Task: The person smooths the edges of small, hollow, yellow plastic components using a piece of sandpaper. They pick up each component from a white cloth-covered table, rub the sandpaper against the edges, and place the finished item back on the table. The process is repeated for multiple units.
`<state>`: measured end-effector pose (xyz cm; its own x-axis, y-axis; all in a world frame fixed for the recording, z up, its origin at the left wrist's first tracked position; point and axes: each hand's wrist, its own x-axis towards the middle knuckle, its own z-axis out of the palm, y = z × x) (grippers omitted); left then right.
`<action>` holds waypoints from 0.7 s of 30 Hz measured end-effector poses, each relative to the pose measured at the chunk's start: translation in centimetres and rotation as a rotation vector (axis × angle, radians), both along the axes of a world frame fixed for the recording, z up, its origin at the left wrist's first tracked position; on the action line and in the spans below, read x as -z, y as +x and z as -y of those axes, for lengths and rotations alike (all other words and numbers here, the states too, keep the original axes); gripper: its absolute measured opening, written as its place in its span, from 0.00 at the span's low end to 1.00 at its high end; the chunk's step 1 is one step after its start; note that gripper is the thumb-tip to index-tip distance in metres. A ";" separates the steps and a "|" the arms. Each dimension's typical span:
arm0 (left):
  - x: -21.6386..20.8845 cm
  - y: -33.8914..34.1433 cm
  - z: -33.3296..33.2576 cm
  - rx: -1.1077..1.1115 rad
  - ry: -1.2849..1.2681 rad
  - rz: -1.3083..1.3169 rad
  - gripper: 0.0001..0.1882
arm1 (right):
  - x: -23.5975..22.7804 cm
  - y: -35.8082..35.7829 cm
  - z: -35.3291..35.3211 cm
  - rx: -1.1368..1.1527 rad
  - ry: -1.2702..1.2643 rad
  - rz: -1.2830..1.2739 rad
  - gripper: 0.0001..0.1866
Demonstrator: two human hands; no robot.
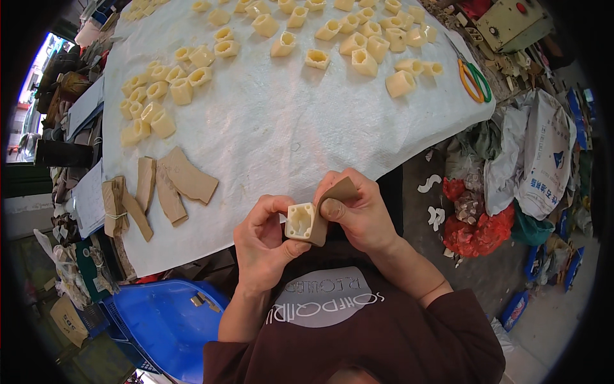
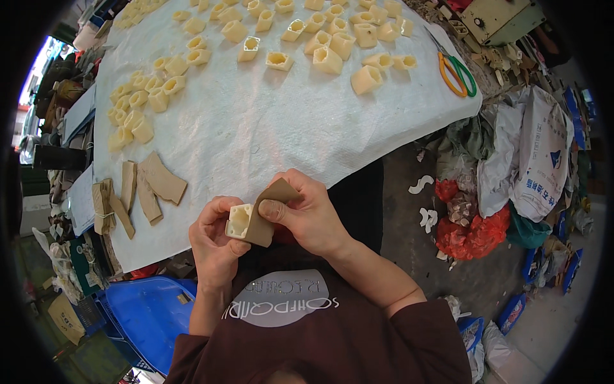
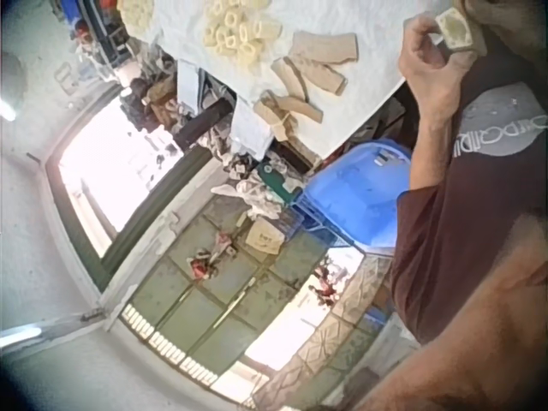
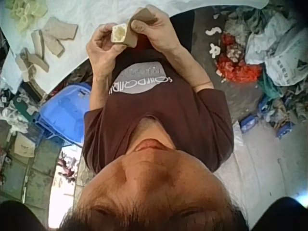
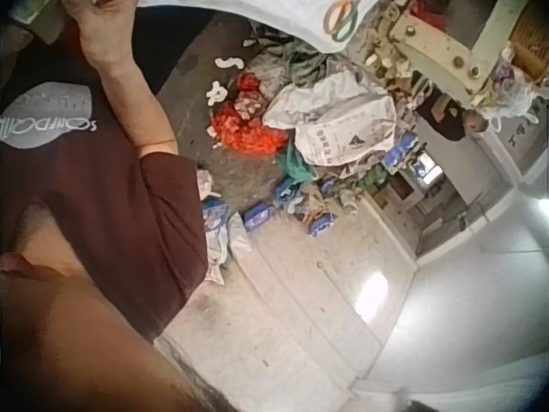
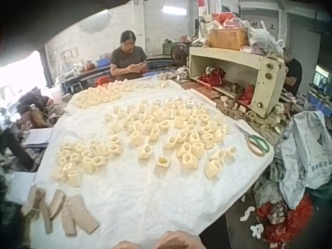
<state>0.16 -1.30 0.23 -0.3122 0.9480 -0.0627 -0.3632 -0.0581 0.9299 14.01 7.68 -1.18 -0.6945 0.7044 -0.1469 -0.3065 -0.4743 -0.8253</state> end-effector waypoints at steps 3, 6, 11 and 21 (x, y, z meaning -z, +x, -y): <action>-0.1 -0.1 -0.1 0.030 0.000 0.033 0.25 | 0.3 -0.1 -0.1 0.001 0.041 -0.047 0.13; 0.0 -0.1 -0.1 0.050 0.008 0.026 0.26 | 0.1 -0.1 -0.2 -0.013 0.028 -0.037 0.14; 0.7 0.0 -0.3 -0.016 0.070 -0.246 0.26 | 0.4 -0.4 -0.1 0.102 0.120 -0.083 0.10; -0.2 1.9 -0.8 -0.219 -0.023 -0.033 0.24 | 0.5 -0.9 0.1 0.221 0.349 -0.104 0.07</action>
